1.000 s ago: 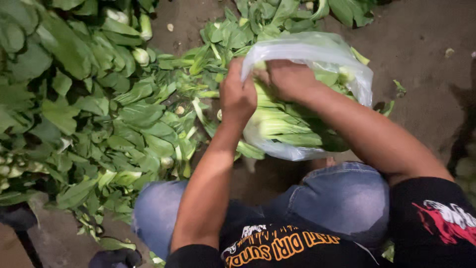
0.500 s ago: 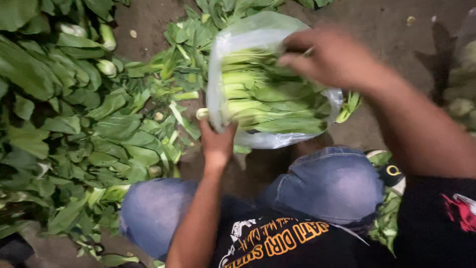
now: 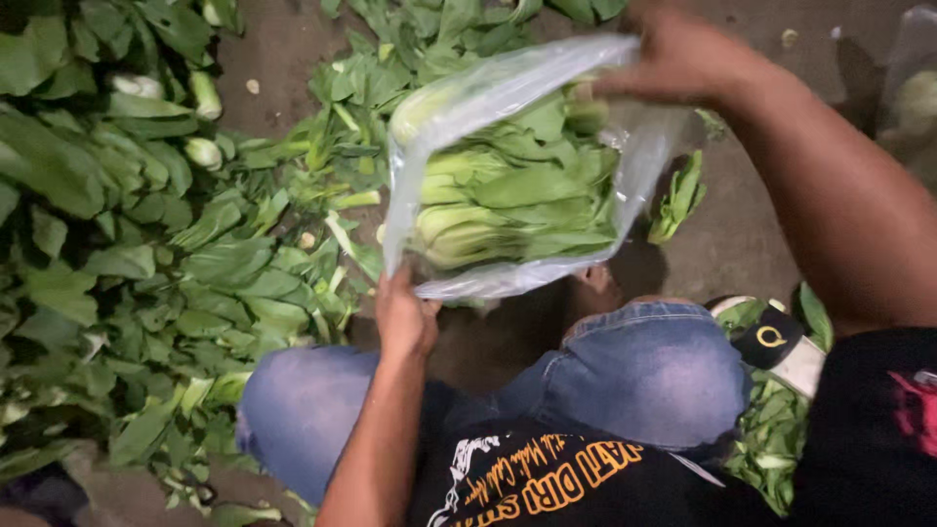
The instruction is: The person sits on the floor and sorts bok choy from a large pile, placing selected bunches into a clear plastic bag. The person repeatedly picks up bunches, arranges them, and packs them into the bag.
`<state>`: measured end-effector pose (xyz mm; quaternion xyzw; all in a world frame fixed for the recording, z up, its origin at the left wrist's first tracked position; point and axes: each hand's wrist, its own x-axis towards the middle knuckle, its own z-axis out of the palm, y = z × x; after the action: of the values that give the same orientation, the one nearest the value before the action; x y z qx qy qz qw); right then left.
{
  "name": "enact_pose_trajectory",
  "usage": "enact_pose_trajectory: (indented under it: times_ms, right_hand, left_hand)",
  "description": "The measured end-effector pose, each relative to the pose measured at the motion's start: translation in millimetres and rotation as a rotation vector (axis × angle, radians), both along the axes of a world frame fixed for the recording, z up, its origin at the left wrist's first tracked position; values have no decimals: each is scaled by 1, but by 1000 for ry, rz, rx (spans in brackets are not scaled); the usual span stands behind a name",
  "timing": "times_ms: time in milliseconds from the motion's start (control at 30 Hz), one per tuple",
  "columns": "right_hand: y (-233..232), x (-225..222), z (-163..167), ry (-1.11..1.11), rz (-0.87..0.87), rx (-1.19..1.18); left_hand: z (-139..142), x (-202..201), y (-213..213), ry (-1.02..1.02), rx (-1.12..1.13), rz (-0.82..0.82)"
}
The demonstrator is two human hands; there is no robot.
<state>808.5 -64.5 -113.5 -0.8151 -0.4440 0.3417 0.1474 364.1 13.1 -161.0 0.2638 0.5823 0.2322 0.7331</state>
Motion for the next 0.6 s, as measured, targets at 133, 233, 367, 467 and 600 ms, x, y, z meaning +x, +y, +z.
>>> enact_pose_trajectory:
  times_ms: [133,233,367,467,600]
  right_hand:
    - [6,-19,12,-161,-27,-118]
    - [-16,-29,24,-171,-70,-20]
    - [-72,-65,51,-70,-142,45]
    - [-112,-121,76,193,-414,-117]
    - [-136,-207,104,500,-340,-367]
  left_hand:
    - [-5,12,3,86,121,88]
    - [6,24,25,-91,242,106]
    - [26,46,96,119,206,-164]
    - [23,96,160,350,614,-634]
    - [13,214,186,122,1093,-921]
